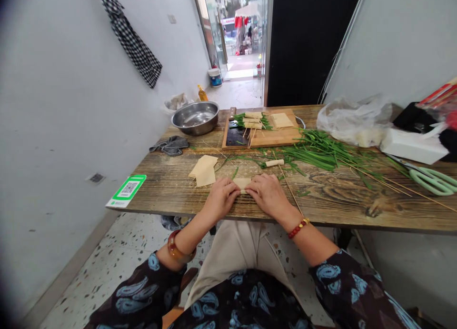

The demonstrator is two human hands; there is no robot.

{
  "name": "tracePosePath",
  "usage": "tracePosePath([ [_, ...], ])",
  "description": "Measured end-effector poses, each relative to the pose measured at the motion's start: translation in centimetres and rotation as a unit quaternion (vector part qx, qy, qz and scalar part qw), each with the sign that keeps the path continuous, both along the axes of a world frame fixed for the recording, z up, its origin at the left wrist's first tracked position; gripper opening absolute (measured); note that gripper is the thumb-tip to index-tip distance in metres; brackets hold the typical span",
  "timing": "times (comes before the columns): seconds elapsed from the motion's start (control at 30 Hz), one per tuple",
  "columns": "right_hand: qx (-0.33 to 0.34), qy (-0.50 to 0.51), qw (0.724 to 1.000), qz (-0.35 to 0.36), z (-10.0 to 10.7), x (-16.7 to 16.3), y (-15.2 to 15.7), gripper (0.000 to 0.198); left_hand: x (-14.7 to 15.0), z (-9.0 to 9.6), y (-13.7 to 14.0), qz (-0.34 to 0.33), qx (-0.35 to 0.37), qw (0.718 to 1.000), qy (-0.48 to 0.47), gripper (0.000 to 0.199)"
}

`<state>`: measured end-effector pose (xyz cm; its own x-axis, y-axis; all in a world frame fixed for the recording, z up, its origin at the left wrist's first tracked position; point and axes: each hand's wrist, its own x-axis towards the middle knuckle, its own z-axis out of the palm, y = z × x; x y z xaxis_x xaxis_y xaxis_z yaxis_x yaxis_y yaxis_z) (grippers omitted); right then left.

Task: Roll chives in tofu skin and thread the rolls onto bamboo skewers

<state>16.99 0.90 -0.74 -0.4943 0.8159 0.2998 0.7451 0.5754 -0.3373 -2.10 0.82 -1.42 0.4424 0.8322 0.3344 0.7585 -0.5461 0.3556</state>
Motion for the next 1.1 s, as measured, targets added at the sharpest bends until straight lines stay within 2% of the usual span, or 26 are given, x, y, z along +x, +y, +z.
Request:
tracePosePath([
  [0.17,-0.008,0.016,1.0,0.0,0.2,0.0,0.4,0.017,0.0,0.1,0.2,0.007,-0.02,1.0,-0.019,0.015],
  [0.43,0.066,-0.044,0.997,0.021,0.5,0.2,-0.6,0.019,-0.1,-0.1,0.4,0.016,-0.03,0.999,-0.032,0.016],
  [0.6,0.075,-0.068,0.995,0.013,0.4,0.0,-0.5,0.023,-0.1,-0.1,0.6,0.028,-0.029,0.998,-0.047,0.017],
  [0.8,0.069,-0.075,0.995,0.016,0.8,-0.2,0.0,0.024,-0.1,0.5,0.5,0.032,0.018,0.999,0.028,0.016],
  [0.93,0.062,-0.067,0.996,0.011,0.7,-0.3,0.0,0.024,-0.2,0.9,0.5,-0.008,0.041,0.996,0.075,0.022],
  [1.1,0.058,-0.052,0.997,0.004,0.2,-0.1,0.3,0.022,-0.5,1.0,0.4,-0.035,0.061,0.989,0.128,0.018],
])
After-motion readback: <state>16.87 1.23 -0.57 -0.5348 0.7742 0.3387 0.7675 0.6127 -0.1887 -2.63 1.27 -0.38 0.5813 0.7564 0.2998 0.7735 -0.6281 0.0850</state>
